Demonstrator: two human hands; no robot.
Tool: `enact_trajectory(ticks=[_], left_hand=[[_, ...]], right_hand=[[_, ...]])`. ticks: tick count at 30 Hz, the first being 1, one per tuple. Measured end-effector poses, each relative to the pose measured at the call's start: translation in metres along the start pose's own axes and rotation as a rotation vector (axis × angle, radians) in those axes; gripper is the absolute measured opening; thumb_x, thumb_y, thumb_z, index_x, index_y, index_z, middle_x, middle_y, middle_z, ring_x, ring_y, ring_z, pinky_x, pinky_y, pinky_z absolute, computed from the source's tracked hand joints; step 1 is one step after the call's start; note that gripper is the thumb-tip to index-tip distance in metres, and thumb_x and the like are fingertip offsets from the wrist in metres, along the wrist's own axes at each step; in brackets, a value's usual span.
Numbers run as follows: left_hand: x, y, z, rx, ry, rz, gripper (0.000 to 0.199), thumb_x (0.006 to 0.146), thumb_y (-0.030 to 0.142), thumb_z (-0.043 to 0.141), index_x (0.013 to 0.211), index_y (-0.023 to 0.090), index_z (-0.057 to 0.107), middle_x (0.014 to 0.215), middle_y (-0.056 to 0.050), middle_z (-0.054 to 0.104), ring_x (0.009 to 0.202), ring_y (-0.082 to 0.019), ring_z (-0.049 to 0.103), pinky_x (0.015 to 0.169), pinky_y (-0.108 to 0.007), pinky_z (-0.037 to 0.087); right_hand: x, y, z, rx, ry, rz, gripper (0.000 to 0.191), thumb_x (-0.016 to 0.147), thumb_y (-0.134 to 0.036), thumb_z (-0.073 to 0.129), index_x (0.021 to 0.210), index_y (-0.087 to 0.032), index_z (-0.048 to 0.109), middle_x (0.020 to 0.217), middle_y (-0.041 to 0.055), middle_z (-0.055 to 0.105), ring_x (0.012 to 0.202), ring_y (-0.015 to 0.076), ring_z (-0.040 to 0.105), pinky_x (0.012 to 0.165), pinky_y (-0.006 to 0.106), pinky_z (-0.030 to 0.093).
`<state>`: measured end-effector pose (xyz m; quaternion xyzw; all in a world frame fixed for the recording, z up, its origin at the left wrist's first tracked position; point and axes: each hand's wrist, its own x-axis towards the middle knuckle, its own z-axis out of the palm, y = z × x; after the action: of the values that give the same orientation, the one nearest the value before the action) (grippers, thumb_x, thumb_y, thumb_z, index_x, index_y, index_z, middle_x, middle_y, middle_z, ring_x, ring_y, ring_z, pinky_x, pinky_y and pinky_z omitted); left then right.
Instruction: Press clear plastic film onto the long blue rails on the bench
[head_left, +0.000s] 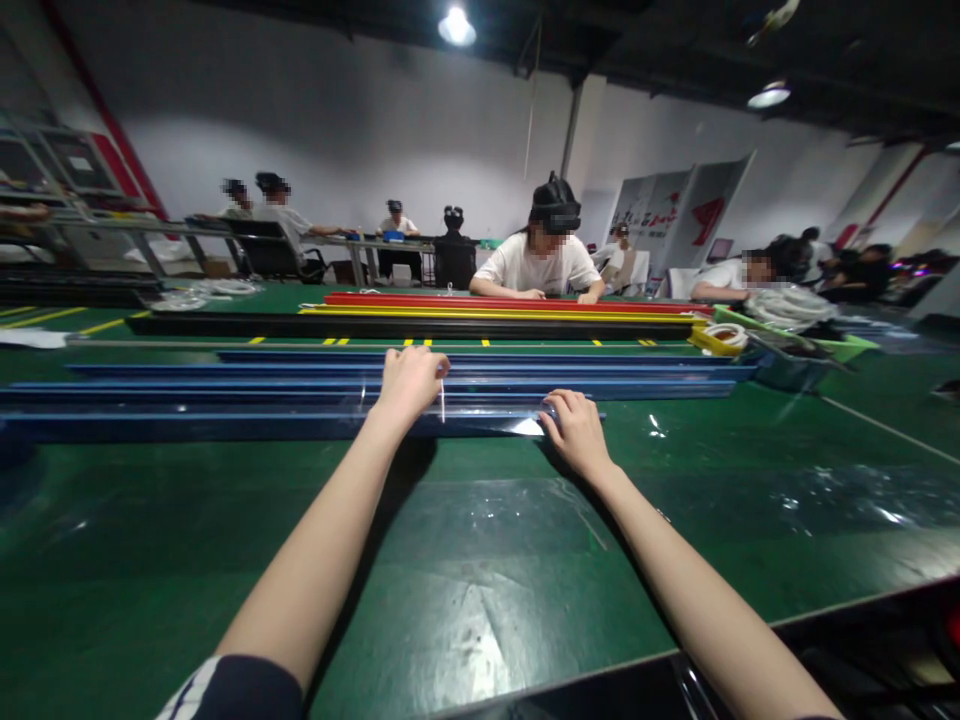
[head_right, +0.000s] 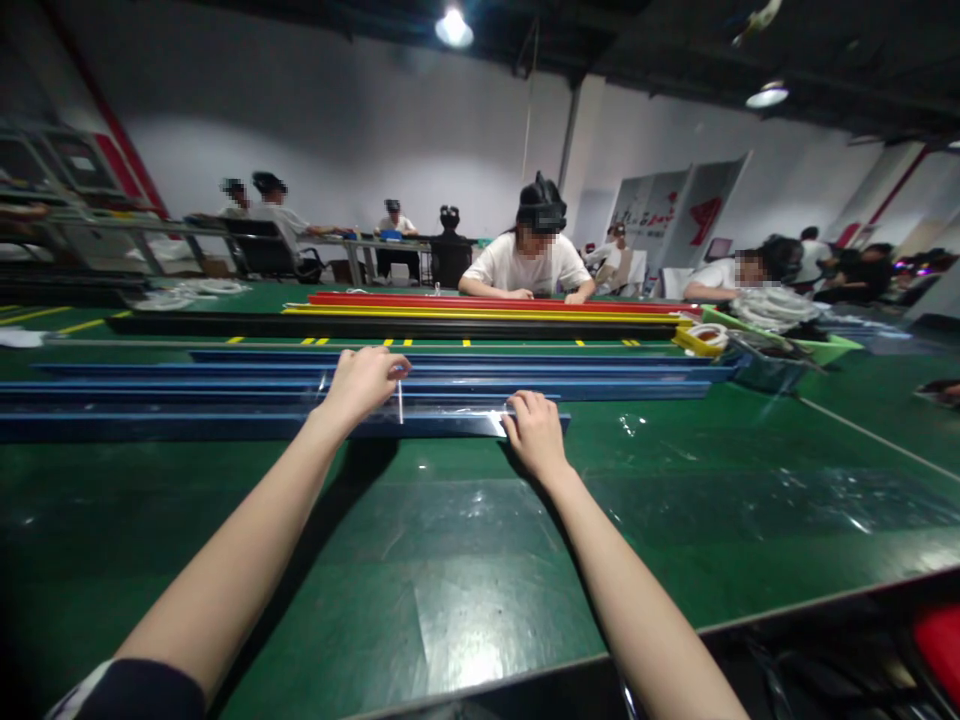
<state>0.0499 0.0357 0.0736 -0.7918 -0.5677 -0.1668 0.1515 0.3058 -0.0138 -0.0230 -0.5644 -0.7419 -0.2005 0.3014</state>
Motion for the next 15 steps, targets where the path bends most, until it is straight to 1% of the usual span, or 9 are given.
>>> enact_trajectory(ticks=[5,8,11,15], left_hand=[[-0.001,-0.019,0.013,0.075,0.116,-0.088,0.025,0.079,0.021,0.046,0.089,0.023,0.069,0.095,-0.009,0.063,0.099,-0.030,0.049,0.083,-0.044,0.032],[-0.002,-0.028,0.021,0.075,0.135,-0.125,0.023,0.077,0.021,0.048,0.086,0.021,0.070,0.093,-0.010,0.062,0.101,-0.033,0.045,0.084,-0.045,0.030],[-0.002,-0.036,0.026,0.086,0.165,-0.159,0.022,0.076,0.021,0.049,0.084,0.021,0.070,0.090,-0.009,0.062,0.101,-0.033,0.044,0.085,-0.046,0.029],[-0.003,-0.048,0.028,0.106,0.204,-0.223,0.021,0.075,0.027,0.052,0.084,0.020,0.069,0.090,-0.010,0.062,0.103,-0.034,0.043,0.088,-0.047,0.027]], right_hand=[[-0.001,-0.005,0.004,-0.033,-0.103,-0.041,0.043,0.092,-0.042,0.032,0.117,-0.017,0.055,0.126,0.0094,0.055,0.115,0.0215,0.046,0.094,0.035,0.030],[-0.001,-0.007,0.004,-0.070,-0.139,-0.038,0.047,0.093,-0.045,0.029,0.123,-0.018,0.052,0.130,0.0079,0.052,0.120,0.0221,0.043,0.099,0.037,0.026],[-0.001,-0.006,0.003,-0.096,-0.152,-0.026,0.051,0.091,-0.050,0.031,0.126,-0.019,0.050,0.132,0.0071,0.050,0.122,0.0233,0.042,0.103,0.040,0.022],[-0.002,-0.002,0.003,-0.107,-0.194,0.008,0.053,0.090,-0.052,0.030,0.128,-0.020,0.049,0.133,0.0063,0.049,0.124,0.0238,0.041,0.103,0.041,0.022]])
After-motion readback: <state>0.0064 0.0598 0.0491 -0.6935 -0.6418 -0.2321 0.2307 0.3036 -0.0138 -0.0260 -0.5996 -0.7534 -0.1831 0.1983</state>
